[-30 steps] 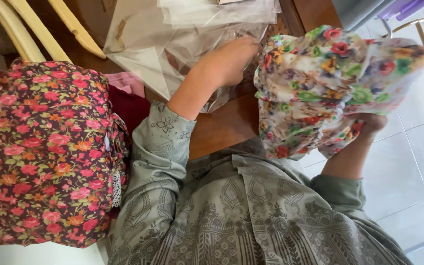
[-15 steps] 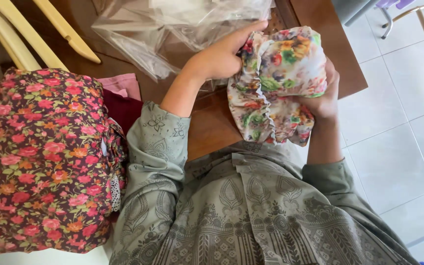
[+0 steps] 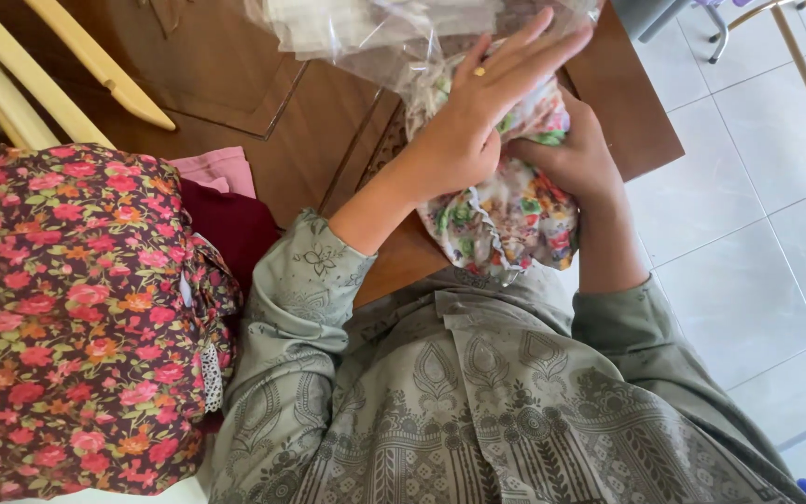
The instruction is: Folding a floral dress and carefully placing it into a clear plastic packaging bag.
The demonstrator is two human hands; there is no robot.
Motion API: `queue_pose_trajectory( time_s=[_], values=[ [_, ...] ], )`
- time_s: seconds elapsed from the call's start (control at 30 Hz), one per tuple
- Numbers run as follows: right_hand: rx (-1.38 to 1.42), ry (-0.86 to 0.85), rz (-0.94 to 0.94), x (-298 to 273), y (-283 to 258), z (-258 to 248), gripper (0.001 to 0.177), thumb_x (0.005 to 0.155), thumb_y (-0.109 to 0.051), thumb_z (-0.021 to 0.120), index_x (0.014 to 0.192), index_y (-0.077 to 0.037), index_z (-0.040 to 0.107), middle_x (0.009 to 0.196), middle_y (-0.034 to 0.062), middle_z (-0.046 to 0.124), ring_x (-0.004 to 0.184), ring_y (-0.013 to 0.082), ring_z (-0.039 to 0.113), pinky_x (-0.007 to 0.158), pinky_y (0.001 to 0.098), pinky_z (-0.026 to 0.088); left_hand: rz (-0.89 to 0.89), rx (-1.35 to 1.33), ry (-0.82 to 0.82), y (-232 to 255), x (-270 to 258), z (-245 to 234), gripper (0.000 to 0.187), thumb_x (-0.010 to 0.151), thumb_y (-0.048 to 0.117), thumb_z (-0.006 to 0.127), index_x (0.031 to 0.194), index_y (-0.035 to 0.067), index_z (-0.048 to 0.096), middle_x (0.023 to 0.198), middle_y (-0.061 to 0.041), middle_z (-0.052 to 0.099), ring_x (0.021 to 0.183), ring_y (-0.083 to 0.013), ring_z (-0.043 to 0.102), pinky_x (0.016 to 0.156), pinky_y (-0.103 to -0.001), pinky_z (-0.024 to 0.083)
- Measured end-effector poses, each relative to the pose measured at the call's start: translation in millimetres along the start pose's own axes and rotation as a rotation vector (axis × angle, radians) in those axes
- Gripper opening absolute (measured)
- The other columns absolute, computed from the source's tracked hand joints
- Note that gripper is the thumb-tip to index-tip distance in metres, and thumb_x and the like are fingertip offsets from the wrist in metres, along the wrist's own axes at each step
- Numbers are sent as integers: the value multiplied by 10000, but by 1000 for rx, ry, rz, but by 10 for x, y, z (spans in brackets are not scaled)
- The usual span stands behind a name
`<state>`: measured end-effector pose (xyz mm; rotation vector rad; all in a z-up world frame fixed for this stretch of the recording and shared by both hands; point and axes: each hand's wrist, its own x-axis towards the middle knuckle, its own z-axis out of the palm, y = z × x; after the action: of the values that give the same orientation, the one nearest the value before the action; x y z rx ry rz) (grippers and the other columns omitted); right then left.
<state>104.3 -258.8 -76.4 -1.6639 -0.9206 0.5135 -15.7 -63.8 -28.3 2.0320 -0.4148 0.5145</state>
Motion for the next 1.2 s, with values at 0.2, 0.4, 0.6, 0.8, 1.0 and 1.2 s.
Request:
queue_pose_trajectory(
  time_s=[0.2,0.4,0.6,0.8,1.0,1.2],
  values=[
    [-27,185,-160,154,705,-31,457,1040,-72,708,1466,-3,557,1385,117,666,1292,221,654,1092,383,556,95,396,-87,-64,-11,252,583,899,-91,576,1388,211,680,1497,-6,599,1564,-191,292,1301,-568,43],
    [-842,285,-306,131,2206,-738,300,1013,-126,756,1299,-43,723,1294,134,700,1177,256,672,936,396,567,144,457,-295,-105,-38,378,434,909,-31,596,1251,198,735,1440,28,620,1496,-182,330,1244,-605,63],
    [367,321,-94,254,2992,-1085,297,991,-131,708,1247,11,662,1222,115,689,1102,198,673,1003,366,562,209,428,-264,-481,-53,418,533,964,-97,542,1339,243,710,1511,55,600,1489,-134,393,1292,-505,215],
    [866,163,-83,381,4241,-1557,434,956,-181,571,1380,-98,542,1353,27,651,1240,141,659,1132,305,536,306,504,79,-191,51,-136,497,858,-45,620,1320,133,659,1407,-89,656,1422,-279,469,1219,-478,283],
    [721,163,6,-143,3814,-1303,434,1110,-179,428,1460,30,575,1387,134,655,1279,238,630,1217,391,461,211,482,218,-534,-27,-283,312,959,100,768,1239,107,630,1153,-46,688,1089,-267,659,999,-434,484],
    [731,234,-163,-258,2676,-718,299,1115,-139,516,1349,38,574,1366,150,628,1272,288,610,1200,482,470,181,613,274,-699,-77,-288,319,905,46,726,1199,149,657,993,-51,638,983,-268,662,849,-392,531]
  ],
)
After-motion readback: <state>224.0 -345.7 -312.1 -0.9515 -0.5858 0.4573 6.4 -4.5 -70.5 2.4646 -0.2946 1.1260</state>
